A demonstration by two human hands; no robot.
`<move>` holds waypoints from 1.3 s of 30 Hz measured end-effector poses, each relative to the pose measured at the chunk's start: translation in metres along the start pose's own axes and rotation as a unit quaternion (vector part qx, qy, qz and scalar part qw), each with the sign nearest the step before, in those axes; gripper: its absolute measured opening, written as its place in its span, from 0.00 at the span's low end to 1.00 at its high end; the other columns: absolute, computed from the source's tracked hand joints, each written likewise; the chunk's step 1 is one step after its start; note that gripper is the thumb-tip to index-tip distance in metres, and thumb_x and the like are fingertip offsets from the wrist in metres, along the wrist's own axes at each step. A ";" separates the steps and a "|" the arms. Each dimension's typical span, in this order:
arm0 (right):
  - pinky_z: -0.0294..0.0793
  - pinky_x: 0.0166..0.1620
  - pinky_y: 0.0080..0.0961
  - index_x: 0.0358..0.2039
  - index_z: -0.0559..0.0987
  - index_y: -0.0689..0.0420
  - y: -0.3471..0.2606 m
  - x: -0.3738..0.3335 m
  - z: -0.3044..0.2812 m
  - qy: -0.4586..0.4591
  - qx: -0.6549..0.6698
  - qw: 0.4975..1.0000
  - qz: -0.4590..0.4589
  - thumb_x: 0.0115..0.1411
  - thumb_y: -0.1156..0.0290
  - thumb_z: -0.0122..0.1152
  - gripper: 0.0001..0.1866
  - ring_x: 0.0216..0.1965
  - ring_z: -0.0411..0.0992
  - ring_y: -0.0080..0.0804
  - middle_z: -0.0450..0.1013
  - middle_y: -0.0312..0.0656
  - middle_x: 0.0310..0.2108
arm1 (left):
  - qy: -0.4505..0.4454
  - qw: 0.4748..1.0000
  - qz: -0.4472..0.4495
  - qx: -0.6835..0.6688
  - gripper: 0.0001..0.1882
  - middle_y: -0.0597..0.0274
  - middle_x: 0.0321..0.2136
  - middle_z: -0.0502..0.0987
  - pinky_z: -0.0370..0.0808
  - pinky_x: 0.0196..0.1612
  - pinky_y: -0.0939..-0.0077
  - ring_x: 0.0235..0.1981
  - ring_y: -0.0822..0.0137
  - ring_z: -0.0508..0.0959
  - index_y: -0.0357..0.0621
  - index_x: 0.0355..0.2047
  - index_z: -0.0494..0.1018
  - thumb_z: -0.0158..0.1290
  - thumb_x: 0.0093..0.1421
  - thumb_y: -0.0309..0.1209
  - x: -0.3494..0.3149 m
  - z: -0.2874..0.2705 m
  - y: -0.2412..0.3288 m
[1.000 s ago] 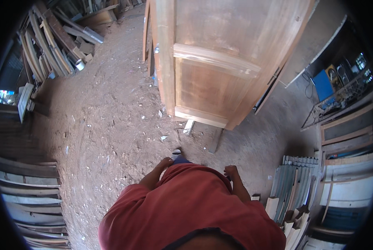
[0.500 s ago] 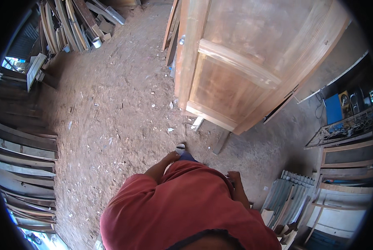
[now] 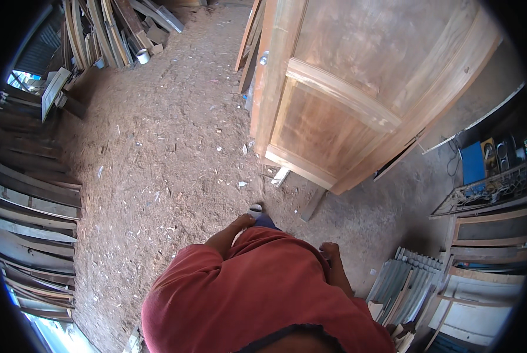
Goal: The person applies white putty to the joints and gaps of a wooden door using a small putty knife. They take putty from a bucket, spread it along the door's frame, and smooth it over the wood surfaces.
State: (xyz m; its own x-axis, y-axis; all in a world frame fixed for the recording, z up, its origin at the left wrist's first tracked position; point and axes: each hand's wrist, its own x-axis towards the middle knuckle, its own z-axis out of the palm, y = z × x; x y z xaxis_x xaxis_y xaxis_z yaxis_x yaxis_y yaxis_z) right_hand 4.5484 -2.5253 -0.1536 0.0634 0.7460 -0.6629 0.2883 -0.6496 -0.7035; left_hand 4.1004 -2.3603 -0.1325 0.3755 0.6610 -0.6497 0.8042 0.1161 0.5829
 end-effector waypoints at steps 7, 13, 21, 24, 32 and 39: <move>0.65 0.19 0.34 0.32 0.76 0.60 -0.006 -0.002 -0.002 -0.003 -0.013 1.000 -0.015 0.59 0.69 0.51 0.08 0.20 0.73 0.34 0.75 0.44 0.27 | 0.008 0.994 -0.070 -0.085 0.23 0.45 0.34 0.81 0.76 0.39 0.62 0.35 0.56 0.81 0.40 0.37 0.80 0.51 0.54 0.47 0.004 0.001 -0.002; 0.72 0.35 0.41 0.34 0.78 0.49 0.012 0.012 -0.013 -0.025 -0.033 0.999 0.016 0.56 0.53 0.53 0.14 0.35 0.73 0.41 0.74 0.44 0.34 | 0.019 0.994 -0.055 -0.097 0.25 0.47 0.36 0.81 0.76 0.40 0.64 0.37 0.58 0.80 0.38 0.42 0.79 0.53 0.54 0.47 0.013 0.004 -0.013; 0.64 0.18 0.34 0.27 0.73 0.57 -0.013 0.006 0.002 -0.023 0.005 0.998 -0.055 0.59 0.69 0.50 0.07 0.18 0.71 0.32 0.73 0.42 0.24 | 0.010 0.993 -0.087 -0.079 0.27 0.44 0.43 0.80 0.77 0.43 0.62 0.42 0.53 0.81 0.39 0.47 0.77 0.52 0.55 0.48 0.007 0.003 -0.020; 0.67 0.18 0.35 0.26 0.74 0.57 -0.015 -0.002 -0.001 -0.028 -0.051 0.997 -0.055 0.59 0.68 0.52 0.07 0.19 0.72 0.32 0.73 0.41 0.24 | 0.006 0.995 -0.084 -0.062 0.27 0.44 0.43 0.80 0.77 0.42 0.61 0.40 0.52 0.81 0.40 0.46 0.77 0.51 0.55 0.48 0.002 0.001 -0.003; 0.74 0.38 0.43 0.30 0.81 0.47 -0.006 -0.002 -0.006 -0.066 -0.279 0.954 -0.086 0.50 0.51 0.61 0.14 0.39 0.75 0.44 0.75 0.41 0.32 | 0.050 0.995 -0.068 -0.051 0.26 0.45 0.34 0.81 0.77 0.35 0.60 0.32 0.53 0.81 0.38 0.40 0.79 0.50 0.54 0.48 -0.001 0.012 -0.019; 0.73 0.20 0.32 0.27 0.78 0.57 -0.019 -0.025 0.007 -0.012 -0.408 0.894 -0.187 0.53 0.67 0.64 0.08 0.22 0.76 0.33 0.77 0.41 0.27 | 0.013 0.996 -0.077 -0.052 0.25 0.44 0.33 0.81 0.77 0.34 0.61 0.32 0.54 0.82 0.39 0.38 0.79 0.50 0.54 0.48 -0.004 0.015 -0.023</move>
State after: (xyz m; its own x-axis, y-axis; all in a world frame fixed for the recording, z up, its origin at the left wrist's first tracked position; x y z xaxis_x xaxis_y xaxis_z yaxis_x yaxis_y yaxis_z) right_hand 4.5347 -2.5325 -0.1257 -0.2008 0.8786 -0.4333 0.8861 -0.0257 -0.4628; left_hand 4.0870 -2.3772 -0.1508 0.2387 0.6488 -0.7225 0.7983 0.2925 0.5265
